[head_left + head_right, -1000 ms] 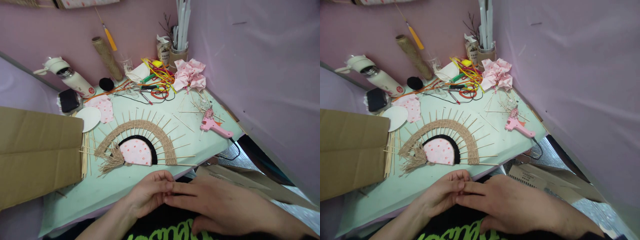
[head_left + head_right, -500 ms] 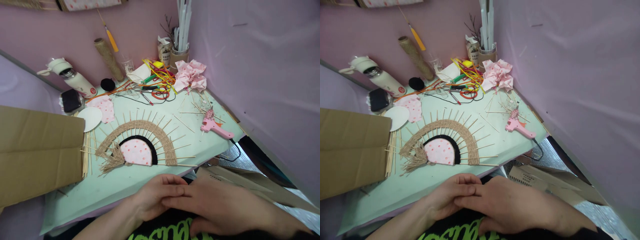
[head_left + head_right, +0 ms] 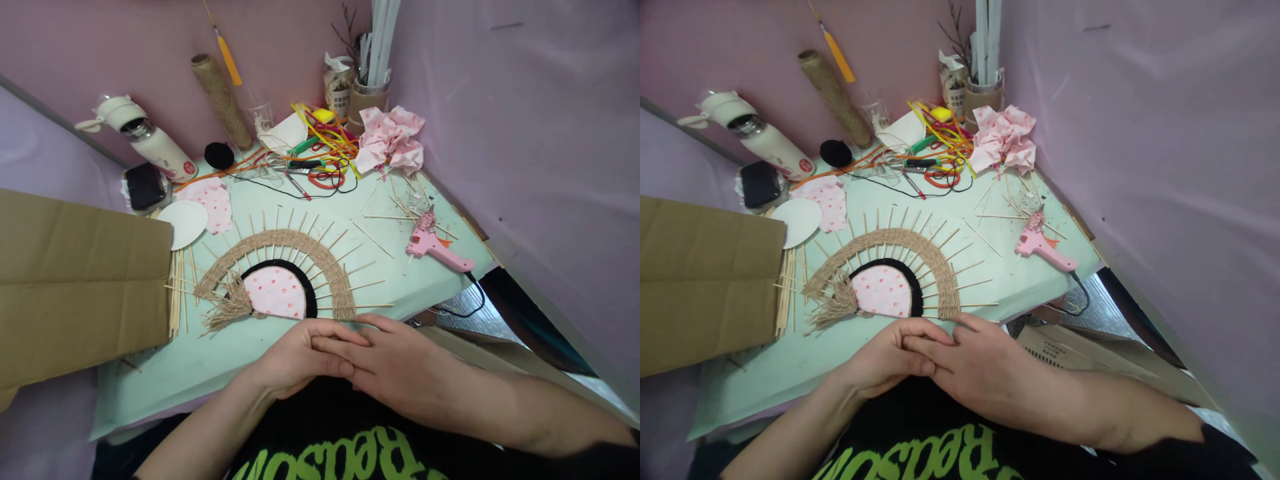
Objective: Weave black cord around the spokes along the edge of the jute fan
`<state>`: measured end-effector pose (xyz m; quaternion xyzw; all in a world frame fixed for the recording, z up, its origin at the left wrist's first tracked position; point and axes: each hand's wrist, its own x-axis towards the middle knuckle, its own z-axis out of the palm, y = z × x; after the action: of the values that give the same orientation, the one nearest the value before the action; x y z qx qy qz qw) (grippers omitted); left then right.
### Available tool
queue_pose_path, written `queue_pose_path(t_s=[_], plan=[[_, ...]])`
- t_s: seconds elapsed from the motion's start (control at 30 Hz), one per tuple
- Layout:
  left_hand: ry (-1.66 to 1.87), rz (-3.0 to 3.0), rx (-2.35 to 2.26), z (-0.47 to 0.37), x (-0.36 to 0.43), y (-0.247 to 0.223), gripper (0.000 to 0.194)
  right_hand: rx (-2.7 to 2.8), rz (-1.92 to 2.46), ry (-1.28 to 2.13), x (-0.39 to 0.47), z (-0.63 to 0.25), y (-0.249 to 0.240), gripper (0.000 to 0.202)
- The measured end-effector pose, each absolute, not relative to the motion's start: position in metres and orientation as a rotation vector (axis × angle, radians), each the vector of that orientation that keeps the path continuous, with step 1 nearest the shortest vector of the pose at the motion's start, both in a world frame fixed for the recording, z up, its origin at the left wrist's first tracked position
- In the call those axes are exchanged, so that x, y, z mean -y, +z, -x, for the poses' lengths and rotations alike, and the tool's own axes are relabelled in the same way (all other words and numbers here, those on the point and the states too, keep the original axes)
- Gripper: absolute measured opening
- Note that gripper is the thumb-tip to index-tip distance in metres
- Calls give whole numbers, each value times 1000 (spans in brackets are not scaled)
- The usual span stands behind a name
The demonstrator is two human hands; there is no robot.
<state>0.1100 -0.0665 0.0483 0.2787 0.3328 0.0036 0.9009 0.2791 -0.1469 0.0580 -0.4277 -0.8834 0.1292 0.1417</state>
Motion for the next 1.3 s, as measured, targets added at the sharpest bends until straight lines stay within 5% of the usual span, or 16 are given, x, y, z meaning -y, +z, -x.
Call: queue_pose_path(t_s=[0.2, 0.47, 0.77, 1.03, 1.3], plan=[[276, -879, -684, -98, 56, 43, 19, 2615, 1158, 228, 143, -290, 66, 32], [315, -2538, -685, -84, 52, 22, 26, 2000, 1445, 281, 156, -334, 57, 54], [200, -2976, -644, -102, 49, 12, 21, 1311, 1524, 500, 153, -342, 39, 36], [615, -3094, -712, -104, 22, 88, 23, 696, 1331, 464, 127, -338, 41, 24], [1232, -2933, -969, -88, -26, 202, 19, 1035, 1028, 577, 63, -307, 94, 23]])
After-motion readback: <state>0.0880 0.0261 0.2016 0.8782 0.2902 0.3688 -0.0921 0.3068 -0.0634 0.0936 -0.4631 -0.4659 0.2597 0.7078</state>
